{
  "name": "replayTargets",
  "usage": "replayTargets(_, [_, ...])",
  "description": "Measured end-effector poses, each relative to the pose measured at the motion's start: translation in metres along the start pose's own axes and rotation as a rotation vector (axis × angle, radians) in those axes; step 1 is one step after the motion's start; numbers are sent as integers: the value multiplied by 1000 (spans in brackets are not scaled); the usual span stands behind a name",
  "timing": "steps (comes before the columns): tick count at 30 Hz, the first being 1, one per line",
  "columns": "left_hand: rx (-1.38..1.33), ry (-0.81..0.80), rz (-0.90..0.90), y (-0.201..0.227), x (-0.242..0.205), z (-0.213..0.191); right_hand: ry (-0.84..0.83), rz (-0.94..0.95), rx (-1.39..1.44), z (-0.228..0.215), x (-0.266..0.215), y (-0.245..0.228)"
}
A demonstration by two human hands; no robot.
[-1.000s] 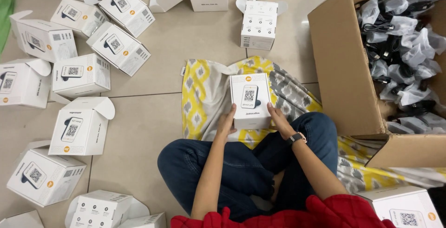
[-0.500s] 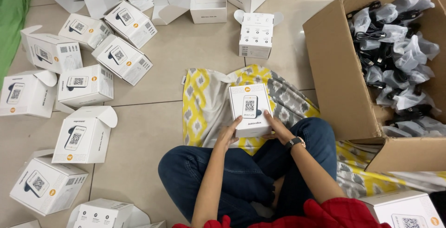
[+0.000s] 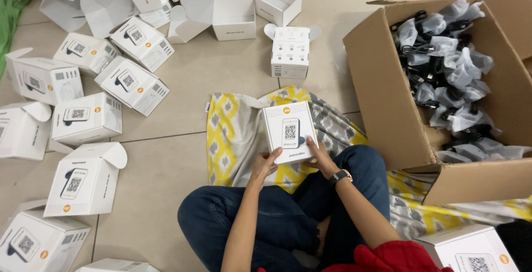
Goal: The person packs electronic components and cables into small product boxes.
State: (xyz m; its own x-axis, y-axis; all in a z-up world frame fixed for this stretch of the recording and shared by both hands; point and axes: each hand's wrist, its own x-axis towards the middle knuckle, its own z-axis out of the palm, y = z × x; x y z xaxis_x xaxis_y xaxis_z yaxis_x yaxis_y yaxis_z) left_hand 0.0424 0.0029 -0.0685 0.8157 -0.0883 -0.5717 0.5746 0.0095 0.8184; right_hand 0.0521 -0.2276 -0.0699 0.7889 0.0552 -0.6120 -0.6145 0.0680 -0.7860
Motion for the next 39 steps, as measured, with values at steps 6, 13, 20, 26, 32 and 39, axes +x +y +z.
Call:
replayTargets(6, [-1,9,91,10,-13,1,61,-85,-16,0,-1,8])
replayTargets(13, [52,12,244,10,-27,11,94,-212,89,-1,-36,-6])
replayTargets(20, [-134,-150,642,41,-93,94,280,-649,43,-48,-152,-50])
replayTargets(26, [-201,-528,779,44,-179,211,832,-619,-49,-136,-281,37])
replayTargets(32, [139,-863,708,-40,-207,302,1282,-644,24,-161,-369,138])
replayTargets(39, [619,-1006,622,-81,-190,330,1513,-426,118,-176,-356,207])
